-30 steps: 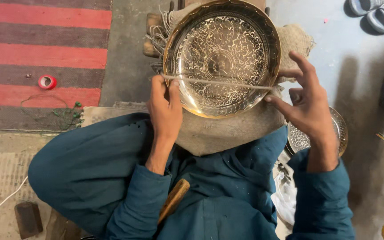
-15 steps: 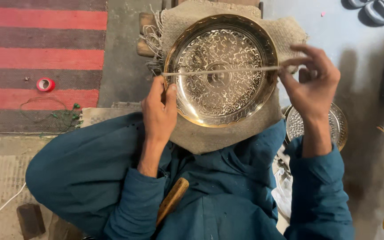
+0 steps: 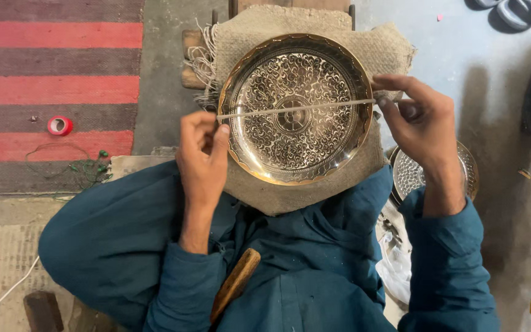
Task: The person sits cross-legged on the floor with an ornate brass plate resting on a cloth over their lap. They hold a chisel against the plate's engraved surface with one hand and strike it with a wooden mallet held in the other hand, repositioning the chisel repeatedly to work the decoration, and occasionally rotate the plate.
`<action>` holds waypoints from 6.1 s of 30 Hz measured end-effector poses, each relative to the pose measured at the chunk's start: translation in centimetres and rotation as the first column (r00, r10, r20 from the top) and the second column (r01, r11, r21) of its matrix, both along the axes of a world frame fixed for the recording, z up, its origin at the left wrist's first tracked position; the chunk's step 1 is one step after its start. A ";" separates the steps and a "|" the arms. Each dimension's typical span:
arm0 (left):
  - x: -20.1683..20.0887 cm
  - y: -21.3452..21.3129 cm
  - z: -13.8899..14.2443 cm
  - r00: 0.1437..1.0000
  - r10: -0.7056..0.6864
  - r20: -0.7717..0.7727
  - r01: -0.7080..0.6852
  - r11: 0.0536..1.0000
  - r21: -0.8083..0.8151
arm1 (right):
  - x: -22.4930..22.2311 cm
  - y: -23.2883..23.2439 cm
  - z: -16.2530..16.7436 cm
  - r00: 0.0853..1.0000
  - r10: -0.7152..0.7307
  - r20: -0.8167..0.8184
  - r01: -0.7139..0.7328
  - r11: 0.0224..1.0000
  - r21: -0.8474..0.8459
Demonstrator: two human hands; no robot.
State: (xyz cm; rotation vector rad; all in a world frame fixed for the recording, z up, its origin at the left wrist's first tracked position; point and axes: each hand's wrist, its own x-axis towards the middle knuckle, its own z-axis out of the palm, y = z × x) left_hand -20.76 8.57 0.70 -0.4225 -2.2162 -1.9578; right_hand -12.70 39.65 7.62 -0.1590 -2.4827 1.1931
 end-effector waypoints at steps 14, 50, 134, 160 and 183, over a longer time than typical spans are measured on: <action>-1.8 1.2 0.3 0.976 0.042 -0.213 -0.090 0.971 -0.221 | -2.2 2.5 -3.4 0.978 0.123 -0.168 -0.032 0.887 0.462; 1.2 0.5 -0.6 0.988 0.093 -0.120 -0.106 0.989 -0.104 | -2.0 1.1 -3.2 0.945 0.024 -0.327 0.031 0.986 0.163; -1.3 -4.0 8.8 0.844 -0.444 -0.302 -0.029 0.524 -0.851 | -1.2 -8.2 -3.4 0.963 0.268 0.007 -0.266 0.958 -0.111; -2.5 -4.1 8.2 0.823 -0.444 -0.356 -0.017 0.607 -0.795 | -1.3 -8.2 -3.5 0.965 0.261 -0.028 -0.263 0.962 -0.076; -3.1 -4.0 8.1 0.848 -0.362 -0.386 0.012 0.742 -0.670 | -1.1 -8.3 -2.8 0.961 0.253 0.111 -0.233 0.958 -0.170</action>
